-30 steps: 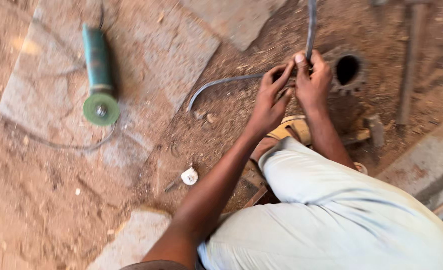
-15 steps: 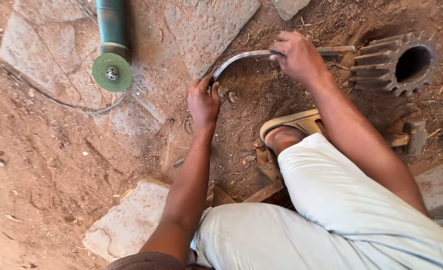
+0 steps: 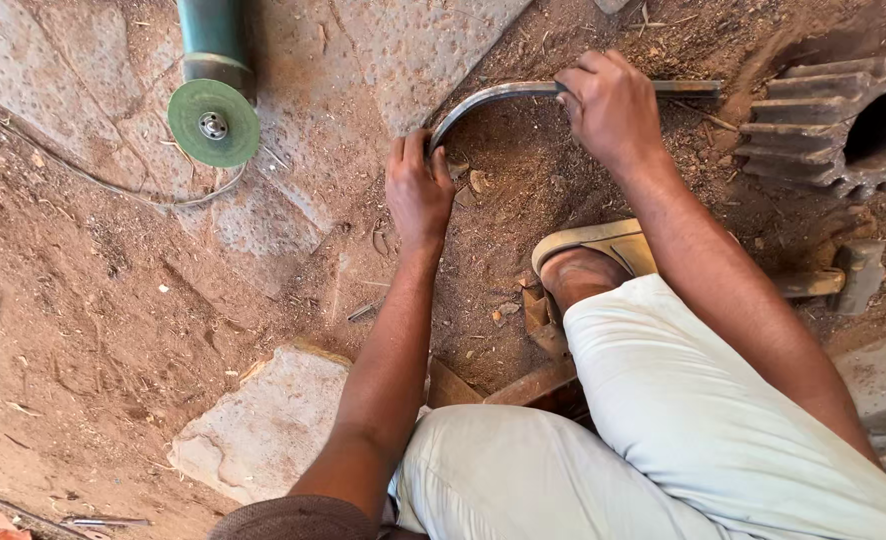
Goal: The person sits on the ground and hammers a straight metal rod against a toothed die to bend it into a curve, then holds the curved rod up against a metal grille frame to compare its shape. They reposition the rod and continue hammering to refine the bend.
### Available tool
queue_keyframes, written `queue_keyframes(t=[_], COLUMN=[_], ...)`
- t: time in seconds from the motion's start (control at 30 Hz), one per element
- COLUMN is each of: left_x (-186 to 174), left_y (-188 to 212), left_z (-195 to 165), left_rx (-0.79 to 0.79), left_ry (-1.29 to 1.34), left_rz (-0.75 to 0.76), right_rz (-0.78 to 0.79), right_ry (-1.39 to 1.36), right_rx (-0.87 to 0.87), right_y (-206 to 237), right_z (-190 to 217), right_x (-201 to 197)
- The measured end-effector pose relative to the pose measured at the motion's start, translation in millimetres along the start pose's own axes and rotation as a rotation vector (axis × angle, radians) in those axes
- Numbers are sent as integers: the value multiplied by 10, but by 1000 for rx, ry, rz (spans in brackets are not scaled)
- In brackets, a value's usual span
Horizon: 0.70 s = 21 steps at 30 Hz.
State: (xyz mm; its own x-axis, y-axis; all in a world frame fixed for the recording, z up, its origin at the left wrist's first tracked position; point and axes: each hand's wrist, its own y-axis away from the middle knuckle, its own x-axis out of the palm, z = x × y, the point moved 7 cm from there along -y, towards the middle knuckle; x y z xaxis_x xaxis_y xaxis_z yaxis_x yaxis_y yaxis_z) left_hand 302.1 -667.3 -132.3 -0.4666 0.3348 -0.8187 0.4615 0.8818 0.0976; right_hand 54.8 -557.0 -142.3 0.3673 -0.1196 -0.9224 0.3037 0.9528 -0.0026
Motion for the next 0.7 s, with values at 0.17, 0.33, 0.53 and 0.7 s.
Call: queue_keyframes(t=[0.17, 0.33, 0.53, 0.7], left_x=[43, -34, -19, 43], left_y=[-15, -60, -90, -95], left_z=[46, 38, 21, 91], left_rx=[-16, -108, -160, -180], left_ry=[-7, 73, 104, 145], left_rz=[2, 11, 8, -17], right_rz=[-25, -47, -89, -117], right_ry=[42, 95, 123, 157], right_rx=[-18, 2, 88, 62], right_y=[34, 91, 292, 338], right_z=[24, 20, -216, -270], right_x=[-29, -240, -450, -381])
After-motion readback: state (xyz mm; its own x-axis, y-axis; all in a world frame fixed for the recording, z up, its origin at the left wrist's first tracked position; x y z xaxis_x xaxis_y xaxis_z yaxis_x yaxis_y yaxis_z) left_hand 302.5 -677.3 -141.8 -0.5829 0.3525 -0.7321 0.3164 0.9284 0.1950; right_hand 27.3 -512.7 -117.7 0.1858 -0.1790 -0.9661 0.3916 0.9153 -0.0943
